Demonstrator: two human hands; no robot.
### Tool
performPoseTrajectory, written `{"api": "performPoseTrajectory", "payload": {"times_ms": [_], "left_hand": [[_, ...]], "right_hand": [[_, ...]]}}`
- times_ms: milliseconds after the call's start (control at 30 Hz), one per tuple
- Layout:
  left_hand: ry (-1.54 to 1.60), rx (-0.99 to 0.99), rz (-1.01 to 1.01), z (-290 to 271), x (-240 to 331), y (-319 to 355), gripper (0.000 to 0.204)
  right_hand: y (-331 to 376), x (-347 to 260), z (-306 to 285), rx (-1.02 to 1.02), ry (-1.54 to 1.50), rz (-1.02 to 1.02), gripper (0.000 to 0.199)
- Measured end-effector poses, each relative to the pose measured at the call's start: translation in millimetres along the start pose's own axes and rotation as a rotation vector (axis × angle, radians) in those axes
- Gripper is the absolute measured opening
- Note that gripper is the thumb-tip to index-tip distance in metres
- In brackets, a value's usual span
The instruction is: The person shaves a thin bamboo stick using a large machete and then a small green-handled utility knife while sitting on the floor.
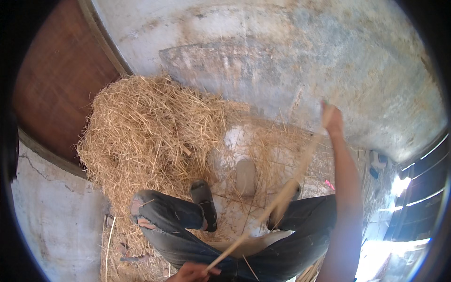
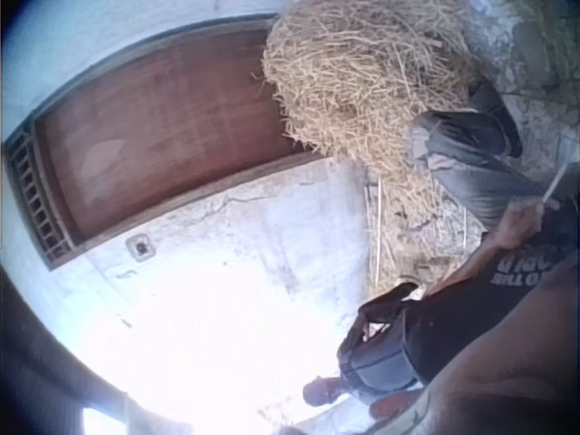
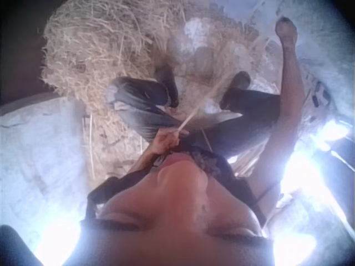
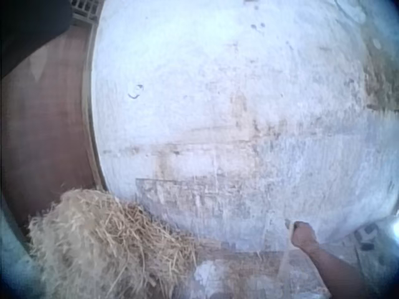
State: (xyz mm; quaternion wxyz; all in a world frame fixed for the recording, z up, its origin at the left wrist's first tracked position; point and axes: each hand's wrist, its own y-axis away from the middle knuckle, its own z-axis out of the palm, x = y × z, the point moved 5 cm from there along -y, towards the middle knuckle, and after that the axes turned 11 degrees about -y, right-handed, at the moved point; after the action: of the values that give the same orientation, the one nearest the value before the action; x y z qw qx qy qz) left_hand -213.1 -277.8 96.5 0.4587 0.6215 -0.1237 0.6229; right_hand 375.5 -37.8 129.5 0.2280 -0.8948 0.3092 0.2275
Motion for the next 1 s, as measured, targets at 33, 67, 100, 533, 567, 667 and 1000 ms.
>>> {"api": "performPoseTrajectory", "payload": {"times_ms": [33, 67, 100, 533, 567, 667, 1000], "left_hand": [[-0.058, 0.001, -0.049, -2.5, -2.9, 10.4, 0.062], [-0.064, 0.039, -0.11, -13.3, -14.2, 25.0, 0.066], [-0.064, 0.077, -0.181, -25.0, -27.2, 44.4, 0.072], [-0.224, 0.262, 0.259, -50.5, 41.8, -49.4, 0.036], [-0.267, 0.272, 0.27, -47.8, 47.5, -53.9, 0.037], [-0.339, 0.256, 0.285, -37.7, 59.7, -64.9, 0.037], [-0.208, 0.294, 0.316, -16.2, 88.9, -107.4, 0.037]], "right_hand": [[-15.0, 49.0, -13.7, 0.085, -0.034, 0.116, 0.067], [-19.8, 79.9, -16.1, 0.119, 0.023, 0.135, 0.068], [-16.2, 102.1, -12.9, 0.142, 0.085, 0.156, 0.069], [133.9, -157.9, 5.1, -0.607, -0.999, -0.02, 0.045], [143.4, -169.5, 5.9, -0.627, -0.974, -0.106, 0.045], [166.6, -188.9, 3.4, -0.741, -0.959, -0.214, 0.039], [198.8, -205.7, -4.8, -0.782, -1.028, -0.298, 0.038]]}}
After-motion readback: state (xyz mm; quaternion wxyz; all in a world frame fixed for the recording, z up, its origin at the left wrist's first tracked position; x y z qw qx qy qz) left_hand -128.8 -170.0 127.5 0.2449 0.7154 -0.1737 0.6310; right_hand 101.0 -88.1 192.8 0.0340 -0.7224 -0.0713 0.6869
